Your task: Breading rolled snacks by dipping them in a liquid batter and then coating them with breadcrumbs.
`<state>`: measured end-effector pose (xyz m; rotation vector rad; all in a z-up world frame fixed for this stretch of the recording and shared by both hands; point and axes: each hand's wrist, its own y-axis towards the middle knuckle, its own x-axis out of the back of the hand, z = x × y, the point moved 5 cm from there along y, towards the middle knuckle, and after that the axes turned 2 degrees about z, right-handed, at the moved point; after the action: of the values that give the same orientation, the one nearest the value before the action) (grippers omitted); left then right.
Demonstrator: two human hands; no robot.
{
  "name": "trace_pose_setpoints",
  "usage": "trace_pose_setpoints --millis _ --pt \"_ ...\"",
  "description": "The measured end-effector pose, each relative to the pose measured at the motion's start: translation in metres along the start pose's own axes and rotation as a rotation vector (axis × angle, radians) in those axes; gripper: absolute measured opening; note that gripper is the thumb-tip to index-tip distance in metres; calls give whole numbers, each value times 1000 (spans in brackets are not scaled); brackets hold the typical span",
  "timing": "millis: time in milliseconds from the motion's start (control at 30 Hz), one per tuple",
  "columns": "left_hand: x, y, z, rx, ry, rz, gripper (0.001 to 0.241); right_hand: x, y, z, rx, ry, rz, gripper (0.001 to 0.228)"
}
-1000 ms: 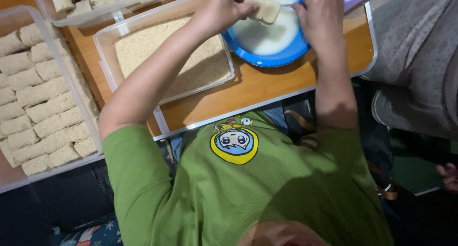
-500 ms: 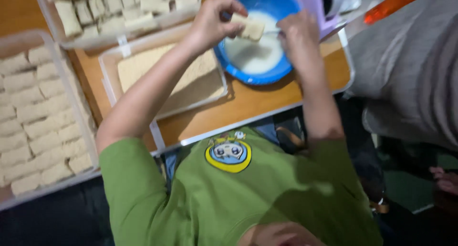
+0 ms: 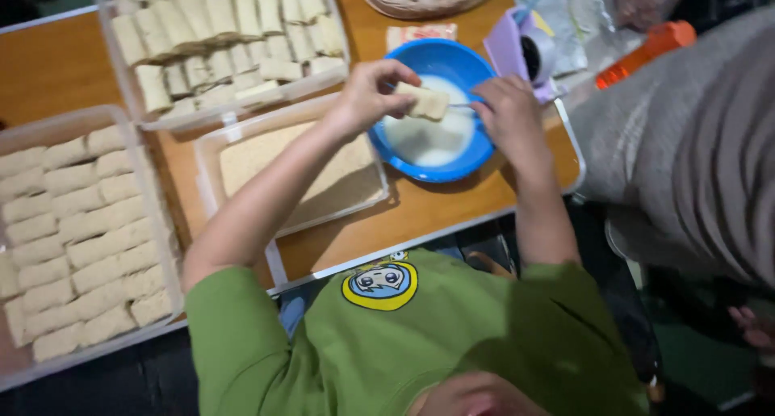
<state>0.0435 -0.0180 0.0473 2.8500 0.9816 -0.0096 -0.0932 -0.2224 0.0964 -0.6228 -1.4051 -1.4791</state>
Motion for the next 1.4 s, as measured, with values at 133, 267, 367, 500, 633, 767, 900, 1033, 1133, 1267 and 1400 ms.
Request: trace_pose_setpoints --millis 133,267,367,500,633,767,900,1033,1133,1267,1400 --pt "5 -3 -2 29 -10 -56 20 11 -3 -5 -23 59 -17 18" --pt "8 -9 -8 -13 -19 -81 20 17 -4 -2 -96 132 -1 18" --pt "13 -19 -2 -28 -24 -95 20 15 1 10 -116 124 14 17" --pt "13 -27 4 -45 -79 -72 20 12 -4 21 -80 93 -28 12" --pt "17 -26 4 -14 -94 -30 19 3 -12 26 -103 70 -46 13" --pt "18 -14 -1 -42 -22 -10 20 -1 -7 18 -69 76 -45 18" --pt "12 -2 5 -41 -34 18 17 -5 -3 10 -47 23 1 22" --pt "5 3 -6 -18 55 20 16 -3 0 13 -56 4 26 22" --pt "2 6 -1 -47 45 5 16 -4 1 11 2 -4 15 25" --pt "0 0 2 -73 82 -32 17 -11 1 7 25 -39 44 26" --pt "0 -8 -3 -94 155 -59 16 -18 0 -2 56 -74 72 26"
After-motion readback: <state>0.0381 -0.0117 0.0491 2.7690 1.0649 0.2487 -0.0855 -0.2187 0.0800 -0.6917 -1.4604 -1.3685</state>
